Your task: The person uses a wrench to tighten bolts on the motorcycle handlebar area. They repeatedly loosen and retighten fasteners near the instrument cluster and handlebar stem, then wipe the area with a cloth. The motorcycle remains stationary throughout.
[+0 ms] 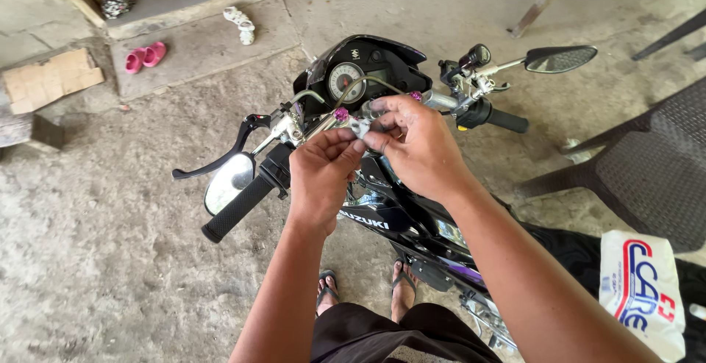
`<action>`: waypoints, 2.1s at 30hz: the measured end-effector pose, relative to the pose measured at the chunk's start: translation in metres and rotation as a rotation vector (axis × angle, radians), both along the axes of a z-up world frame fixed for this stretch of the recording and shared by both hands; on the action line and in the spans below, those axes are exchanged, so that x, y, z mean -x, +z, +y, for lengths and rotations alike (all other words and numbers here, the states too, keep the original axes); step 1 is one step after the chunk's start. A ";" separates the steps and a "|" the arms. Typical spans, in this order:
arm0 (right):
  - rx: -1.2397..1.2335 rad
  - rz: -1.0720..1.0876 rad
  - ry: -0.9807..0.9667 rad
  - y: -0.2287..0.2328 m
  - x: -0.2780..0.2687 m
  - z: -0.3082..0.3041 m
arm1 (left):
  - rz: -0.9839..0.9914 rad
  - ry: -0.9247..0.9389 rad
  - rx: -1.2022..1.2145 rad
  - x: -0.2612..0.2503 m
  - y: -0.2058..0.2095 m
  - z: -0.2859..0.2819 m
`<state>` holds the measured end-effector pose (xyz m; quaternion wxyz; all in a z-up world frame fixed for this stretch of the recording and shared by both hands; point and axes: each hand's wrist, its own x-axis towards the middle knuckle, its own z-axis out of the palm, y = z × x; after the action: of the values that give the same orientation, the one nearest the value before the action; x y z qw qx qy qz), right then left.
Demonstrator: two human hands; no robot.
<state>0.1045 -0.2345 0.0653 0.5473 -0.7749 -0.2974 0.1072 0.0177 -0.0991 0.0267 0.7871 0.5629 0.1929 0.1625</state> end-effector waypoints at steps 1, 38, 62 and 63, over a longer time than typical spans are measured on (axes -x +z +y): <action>0.031 0.001 -0.017 0.001 -0.001 0.000 | -0.005 0.002 0.014 0.000 -0.001 -0.001; -0.173 0.490 -0.057 -0.015 0.007 0.015 | 0.036 0.058 0.334 0.010 -0.004 -0.005; -0.008 -0.033 0.209 0.003 0.010 -0.001 | 0.004 -0.131 0.280 0.015 0.001 0.004; -0.019 -0.030 0.203 0.002 0.012 0.000 | 0.001 -0.132 0.290 0.016 0.001 0.003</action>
<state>0.0921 -0.2346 0.0677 0.5366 -0.7369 -0.3836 0.1479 0.0019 -0.0957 0.0277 0.8689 0.4551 0.1773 0.0807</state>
